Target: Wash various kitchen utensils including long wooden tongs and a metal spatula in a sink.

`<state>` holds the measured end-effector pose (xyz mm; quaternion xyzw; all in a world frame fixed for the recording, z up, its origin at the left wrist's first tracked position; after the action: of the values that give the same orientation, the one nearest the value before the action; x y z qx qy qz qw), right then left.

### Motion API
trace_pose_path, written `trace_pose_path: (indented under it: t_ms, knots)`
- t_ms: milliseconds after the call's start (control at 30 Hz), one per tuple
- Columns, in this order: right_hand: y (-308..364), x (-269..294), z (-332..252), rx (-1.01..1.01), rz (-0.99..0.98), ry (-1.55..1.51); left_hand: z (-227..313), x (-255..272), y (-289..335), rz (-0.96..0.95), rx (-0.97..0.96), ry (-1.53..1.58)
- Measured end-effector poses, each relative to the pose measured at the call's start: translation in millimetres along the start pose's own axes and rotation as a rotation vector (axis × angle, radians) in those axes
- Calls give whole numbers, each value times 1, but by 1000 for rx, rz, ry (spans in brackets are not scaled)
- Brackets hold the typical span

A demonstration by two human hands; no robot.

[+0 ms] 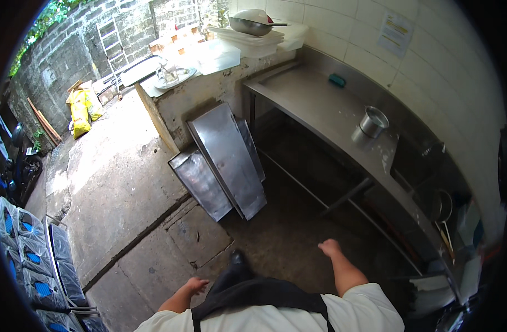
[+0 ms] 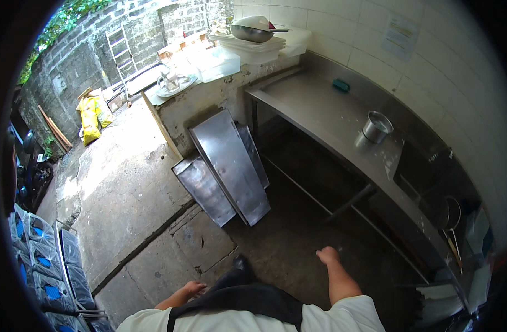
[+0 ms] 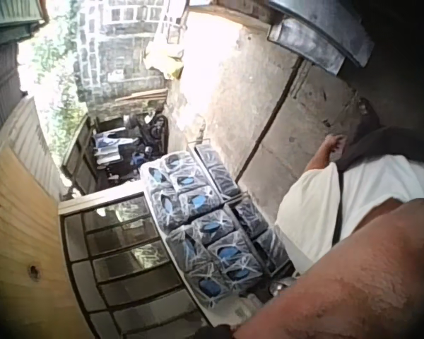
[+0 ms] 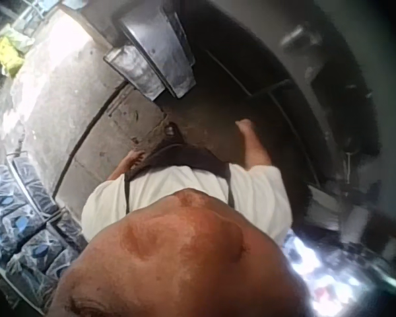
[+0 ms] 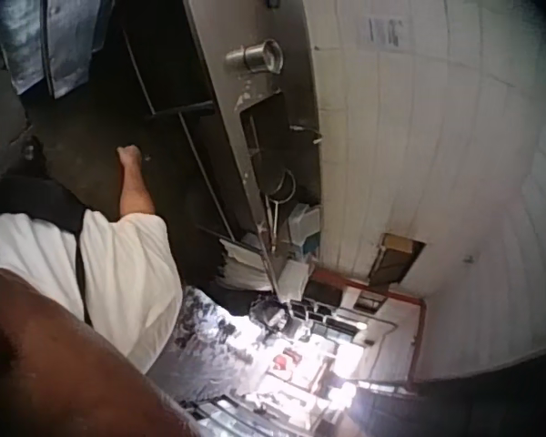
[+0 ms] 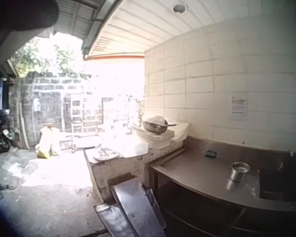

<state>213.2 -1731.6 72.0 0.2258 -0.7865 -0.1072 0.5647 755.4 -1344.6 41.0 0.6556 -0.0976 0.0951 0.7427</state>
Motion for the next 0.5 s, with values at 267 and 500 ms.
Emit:
trace_pose_path:
  t_ms: [267,500]
  knots:
    - [-222,181,-222,439,233,-394,130,107,-71,160,201,474]
    - [-378,405,-433,905,631,-288,381,139,46,153,-410,557]
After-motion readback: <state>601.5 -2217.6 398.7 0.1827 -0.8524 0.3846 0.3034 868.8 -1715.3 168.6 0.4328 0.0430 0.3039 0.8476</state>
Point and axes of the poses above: each hand's wrist, its own y-axis away from the middle knuckle, its own x-axis out of the back of the hand, z = x × y, the point moved 3 cm from there along -y, towards the middle knuckle, and after that the axes turned 12 degrees about x, right-handed, at the moved point
